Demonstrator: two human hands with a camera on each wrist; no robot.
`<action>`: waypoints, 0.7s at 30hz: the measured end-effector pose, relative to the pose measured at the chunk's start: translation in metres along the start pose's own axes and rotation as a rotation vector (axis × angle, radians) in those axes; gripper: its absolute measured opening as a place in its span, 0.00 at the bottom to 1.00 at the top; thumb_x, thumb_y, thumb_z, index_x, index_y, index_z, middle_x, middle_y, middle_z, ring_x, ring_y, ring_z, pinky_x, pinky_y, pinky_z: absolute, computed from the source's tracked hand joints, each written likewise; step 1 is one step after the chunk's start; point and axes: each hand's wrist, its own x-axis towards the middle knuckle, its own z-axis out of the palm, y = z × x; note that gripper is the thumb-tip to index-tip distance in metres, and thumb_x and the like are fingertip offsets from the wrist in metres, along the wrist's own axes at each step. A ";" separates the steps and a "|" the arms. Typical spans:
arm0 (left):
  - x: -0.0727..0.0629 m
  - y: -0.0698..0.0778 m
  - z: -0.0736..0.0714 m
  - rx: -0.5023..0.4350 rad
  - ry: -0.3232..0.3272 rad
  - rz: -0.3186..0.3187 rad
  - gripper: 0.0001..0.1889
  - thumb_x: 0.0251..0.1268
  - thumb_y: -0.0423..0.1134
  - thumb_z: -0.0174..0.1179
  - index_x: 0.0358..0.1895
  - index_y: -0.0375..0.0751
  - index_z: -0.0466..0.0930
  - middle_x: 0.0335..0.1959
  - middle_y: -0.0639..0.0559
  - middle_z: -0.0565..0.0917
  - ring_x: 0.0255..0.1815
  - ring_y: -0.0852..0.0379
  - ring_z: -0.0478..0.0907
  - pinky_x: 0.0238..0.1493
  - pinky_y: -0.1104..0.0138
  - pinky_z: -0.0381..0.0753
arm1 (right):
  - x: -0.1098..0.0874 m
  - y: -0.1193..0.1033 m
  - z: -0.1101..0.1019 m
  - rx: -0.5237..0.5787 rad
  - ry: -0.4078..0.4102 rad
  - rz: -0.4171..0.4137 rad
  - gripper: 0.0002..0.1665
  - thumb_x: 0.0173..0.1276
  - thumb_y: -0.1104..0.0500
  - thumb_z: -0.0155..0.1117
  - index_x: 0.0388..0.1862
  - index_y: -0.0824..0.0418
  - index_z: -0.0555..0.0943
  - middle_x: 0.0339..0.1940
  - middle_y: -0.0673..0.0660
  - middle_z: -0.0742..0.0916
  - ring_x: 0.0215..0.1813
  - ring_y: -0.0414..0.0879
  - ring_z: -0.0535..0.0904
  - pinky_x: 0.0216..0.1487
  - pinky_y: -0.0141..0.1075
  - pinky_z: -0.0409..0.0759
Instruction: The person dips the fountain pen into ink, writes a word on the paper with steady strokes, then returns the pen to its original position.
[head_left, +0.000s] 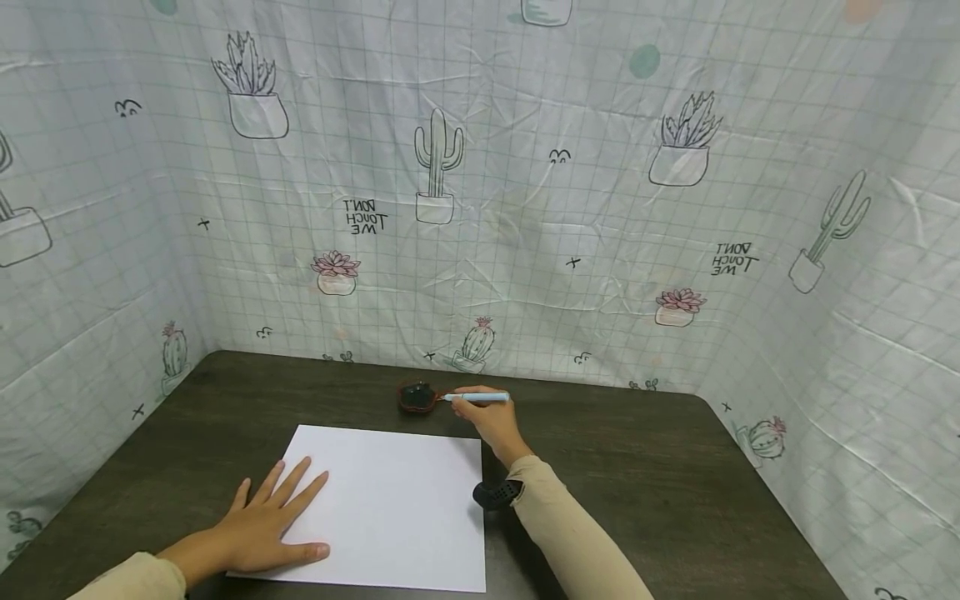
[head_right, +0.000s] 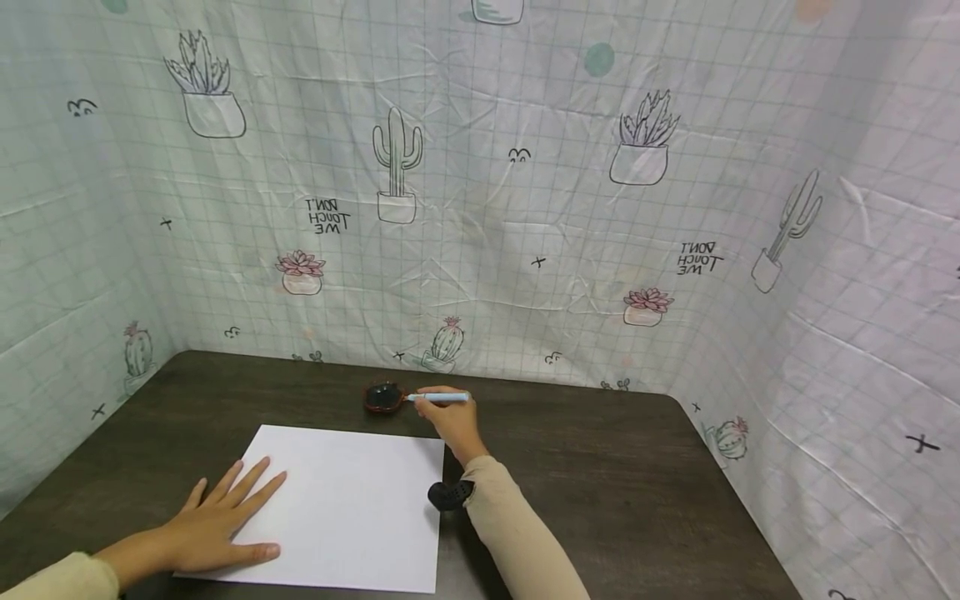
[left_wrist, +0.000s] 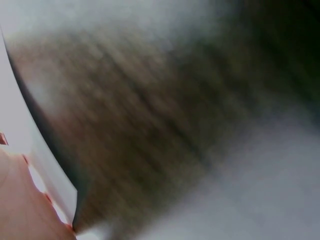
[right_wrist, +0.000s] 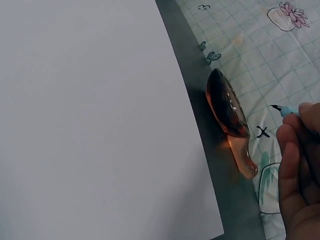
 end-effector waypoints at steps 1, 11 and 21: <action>0.000 0.000 0.000 -0.003 0.001 0.003 0.49 0.54 0.70 0.58 0.76 0.50 0.53 0.78 0.39 0.42 0.73 0.25 0.34 0.56 0.24 0.25 | 0.001 -0.001 0.001 -0.006 -0.002 -0.004 0.14 0.59 0.62 0.72 0.42 0.68 0.86 0.32 0.58 0.89 0.33 0.44 0.86 0.40 0.38 0.85; 0.001 0.002 -0.003 0.011 -0.010 -0.012 0.50 0.53 0.73 0.56 0.76 0.54 0.51 0.78 0.41 0.41 0.74 0.27 0.32 0.57 0.26 0.24 | 0.010 -0.006 0.018 -0.202 0.031 -0.048 0.11 0.57 0.64 0.73 0.40 0.66 0.87 0.29 0.59 0.89 0.28 0.43 0.85 0.34 0.34 0.83; -0.001 0.000 -0.001 -0.010 0.001 0.006 0.49 0.53 0.71 0.57 0.76 0.53 0.52 0.78 0.41 0.41 0.74 0.26 0.33 0.56 0.25 0.24 | 0.010 -0.008 0.040 -0.325 0.060 -0.006 0.11 0.59 0.64 0.71 0.41 0.65 0.87 0.28 0.58 0.89 0.29 0.43 0.85 0.32 0.34 0.82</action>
